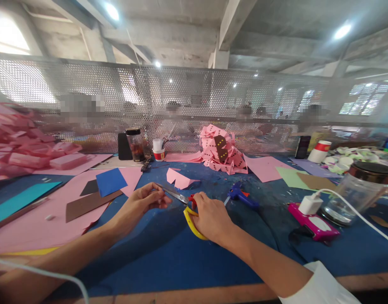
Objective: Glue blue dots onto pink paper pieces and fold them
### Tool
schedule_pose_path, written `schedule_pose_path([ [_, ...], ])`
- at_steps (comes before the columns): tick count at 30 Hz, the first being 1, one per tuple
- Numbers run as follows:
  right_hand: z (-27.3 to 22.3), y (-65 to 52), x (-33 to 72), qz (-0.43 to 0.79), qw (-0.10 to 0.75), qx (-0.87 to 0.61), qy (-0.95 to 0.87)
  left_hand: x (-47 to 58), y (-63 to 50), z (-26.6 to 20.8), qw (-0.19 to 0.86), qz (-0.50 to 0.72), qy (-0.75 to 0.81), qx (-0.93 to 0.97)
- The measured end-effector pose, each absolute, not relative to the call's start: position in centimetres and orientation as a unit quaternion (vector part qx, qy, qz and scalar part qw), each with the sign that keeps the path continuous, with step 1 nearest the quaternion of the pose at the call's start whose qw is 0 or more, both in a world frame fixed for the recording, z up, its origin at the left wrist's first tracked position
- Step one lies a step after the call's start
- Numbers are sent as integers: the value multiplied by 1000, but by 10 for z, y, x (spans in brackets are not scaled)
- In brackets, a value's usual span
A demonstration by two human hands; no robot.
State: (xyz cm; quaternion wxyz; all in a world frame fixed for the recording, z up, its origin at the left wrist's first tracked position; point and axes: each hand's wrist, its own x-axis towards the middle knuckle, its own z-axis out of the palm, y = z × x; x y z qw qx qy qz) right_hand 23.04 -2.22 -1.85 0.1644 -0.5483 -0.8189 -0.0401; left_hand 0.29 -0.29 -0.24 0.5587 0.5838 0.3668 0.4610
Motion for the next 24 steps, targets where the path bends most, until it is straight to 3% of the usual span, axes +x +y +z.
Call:
schedule_pose_path([
  [24,-21,-24,229,-38,142,-544,-826,3,-2,-5,560,462,356,588],
])
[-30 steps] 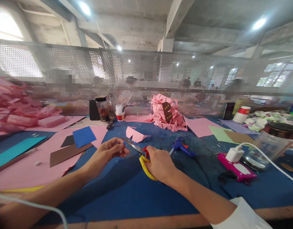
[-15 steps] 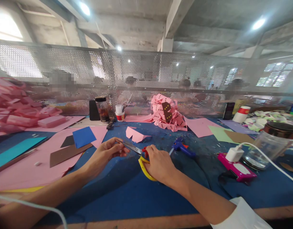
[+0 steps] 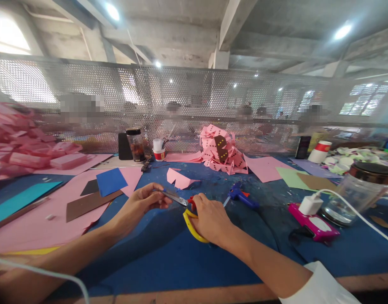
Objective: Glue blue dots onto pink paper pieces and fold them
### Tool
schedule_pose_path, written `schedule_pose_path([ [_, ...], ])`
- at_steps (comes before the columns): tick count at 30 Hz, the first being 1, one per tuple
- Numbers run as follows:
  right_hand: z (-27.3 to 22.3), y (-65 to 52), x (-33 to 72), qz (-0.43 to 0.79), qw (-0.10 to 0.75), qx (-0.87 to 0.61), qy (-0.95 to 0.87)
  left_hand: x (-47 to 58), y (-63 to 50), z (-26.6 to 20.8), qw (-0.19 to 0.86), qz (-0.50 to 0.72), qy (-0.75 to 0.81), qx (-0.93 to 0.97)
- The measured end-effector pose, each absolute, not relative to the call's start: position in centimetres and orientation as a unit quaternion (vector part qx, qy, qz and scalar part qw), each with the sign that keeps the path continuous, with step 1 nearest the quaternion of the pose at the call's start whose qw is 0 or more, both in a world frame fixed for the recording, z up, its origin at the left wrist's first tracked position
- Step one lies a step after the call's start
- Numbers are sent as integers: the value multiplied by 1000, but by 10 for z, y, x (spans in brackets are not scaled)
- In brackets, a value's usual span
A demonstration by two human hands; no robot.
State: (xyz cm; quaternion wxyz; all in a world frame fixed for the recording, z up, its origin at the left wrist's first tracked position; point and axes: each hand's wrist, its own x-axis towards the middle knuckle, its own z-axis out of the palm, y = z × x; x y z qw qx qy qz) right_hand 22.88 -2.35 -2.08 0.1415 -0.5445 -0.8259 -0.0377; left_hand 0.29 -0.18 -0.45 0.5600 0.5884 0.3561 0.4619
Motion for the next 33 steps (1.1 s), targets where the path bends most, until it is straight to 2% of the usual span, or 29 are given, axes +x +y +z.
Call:
schedule_pose_path([
  [20,-13,-27,222,-27,99,-580,-808,3,-2,-5,583,464,356,564],
  [33,-16,-26,223,-44,108,-581,-806,4,-3,-4,583,459,357,567],
])
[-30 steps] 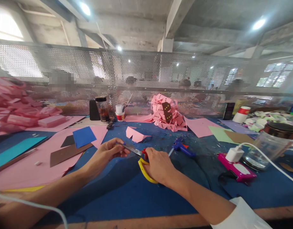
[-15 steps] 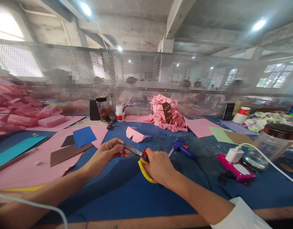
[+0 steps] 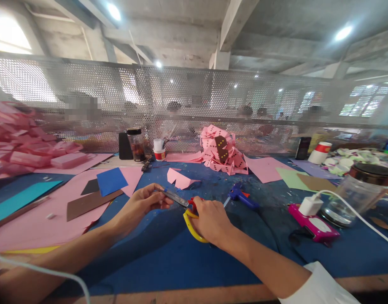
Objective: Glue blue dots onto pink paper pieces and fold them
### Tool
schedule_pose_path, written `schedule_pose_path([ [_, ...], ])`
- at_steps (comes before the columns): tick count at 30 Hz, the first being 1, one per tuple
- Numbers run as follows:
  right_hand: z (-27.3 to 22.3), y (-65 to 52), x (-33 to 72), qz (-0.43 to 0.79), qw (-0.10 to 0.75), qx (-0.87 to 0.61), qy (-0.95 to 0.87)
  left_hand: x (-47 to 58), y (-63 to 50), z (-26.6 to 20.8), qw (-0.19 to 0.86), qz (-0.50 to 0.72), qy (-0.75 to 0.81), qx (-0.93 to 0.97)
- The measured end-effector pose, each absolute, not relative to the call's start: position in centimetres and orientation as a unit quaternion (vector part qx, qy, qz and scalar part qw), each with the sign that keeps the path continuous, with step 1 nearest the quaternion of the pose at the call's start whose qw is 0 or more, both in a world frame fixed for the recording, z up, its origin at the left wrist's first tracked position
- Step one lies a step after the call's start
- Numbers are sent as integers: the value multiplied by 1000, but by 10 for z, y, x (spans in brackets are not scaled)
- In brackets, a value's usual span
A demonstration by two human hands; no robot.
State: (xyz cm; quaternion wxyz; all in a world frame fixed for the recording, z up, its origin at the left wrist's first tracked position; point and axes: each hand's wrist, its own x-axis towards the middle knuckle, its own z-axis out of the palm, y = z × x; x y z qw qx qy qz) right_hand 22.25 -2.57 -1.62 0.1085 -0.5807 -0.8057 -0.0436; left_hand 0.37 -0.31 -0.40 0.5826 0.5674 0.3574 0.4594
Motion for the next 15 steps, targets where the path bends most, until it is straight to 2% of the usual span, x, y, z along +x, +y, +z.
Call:
schedule_pose_path([
  [15,-12,-26,222,-36,87,-593,-800,4,-3,-4,586,465,362,556],
])
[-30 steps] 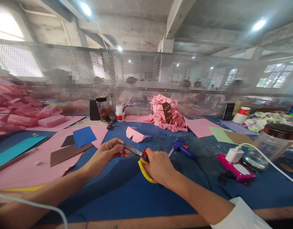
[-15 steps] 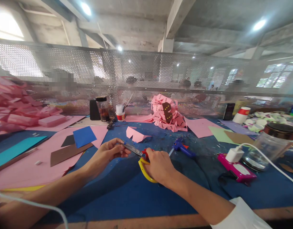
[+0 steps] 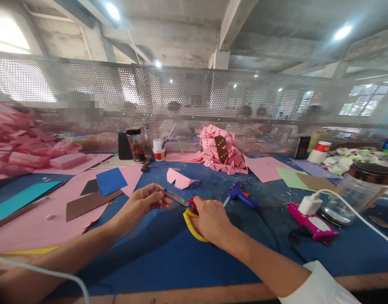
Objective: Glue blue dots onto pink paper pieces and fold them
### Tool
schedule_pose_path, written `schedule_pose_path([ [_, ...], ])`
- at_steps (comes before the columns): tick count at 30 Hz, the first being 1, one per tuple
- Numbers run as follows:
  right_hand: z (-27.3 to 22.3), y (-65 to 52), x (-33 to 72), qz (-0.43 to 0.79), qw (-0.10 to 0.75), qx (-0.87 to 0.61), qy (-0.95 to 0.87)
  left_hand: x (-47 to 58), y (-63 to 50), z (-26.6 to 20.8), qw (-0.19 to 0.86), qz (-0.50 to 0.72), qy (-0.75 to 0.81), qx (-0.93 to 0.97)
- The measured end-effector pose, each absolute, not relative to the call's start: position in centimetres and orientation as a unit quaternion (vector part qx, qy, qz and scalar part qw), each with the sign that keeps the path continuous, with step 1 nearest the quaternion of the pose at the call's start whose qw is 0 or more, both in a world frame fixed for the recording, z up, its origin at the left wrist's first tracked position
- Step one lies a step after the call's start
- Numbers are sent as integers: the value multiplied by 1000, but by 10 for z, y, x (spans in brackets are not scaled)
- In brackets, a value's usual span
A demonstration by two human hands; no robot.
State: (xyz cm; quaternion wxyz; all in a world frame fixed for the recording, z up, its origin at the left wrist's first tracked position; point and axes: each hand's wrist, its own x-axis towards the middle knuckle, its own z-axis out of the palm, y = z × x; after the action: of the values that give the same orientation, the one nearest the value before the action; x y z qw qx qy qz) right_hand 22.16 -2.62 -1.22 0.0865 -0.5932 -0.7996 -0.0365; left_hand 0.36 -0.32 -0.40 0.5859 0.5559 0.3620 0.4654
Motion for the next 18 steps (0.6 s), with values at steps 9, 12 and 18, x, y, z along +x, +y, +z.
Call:
schedule_pose_path([
  [9,-14,-25,223,-33,101,-583,-805,3,-2,-5,581,455,371,564],
  [12,-13,-25,223,-27,95,-587,-804,3,-3,-3,579,457,376,561],
  [18,-16,-24,224,-26,94,-586,-805,4,-4,-1,580,456,378,559],
])
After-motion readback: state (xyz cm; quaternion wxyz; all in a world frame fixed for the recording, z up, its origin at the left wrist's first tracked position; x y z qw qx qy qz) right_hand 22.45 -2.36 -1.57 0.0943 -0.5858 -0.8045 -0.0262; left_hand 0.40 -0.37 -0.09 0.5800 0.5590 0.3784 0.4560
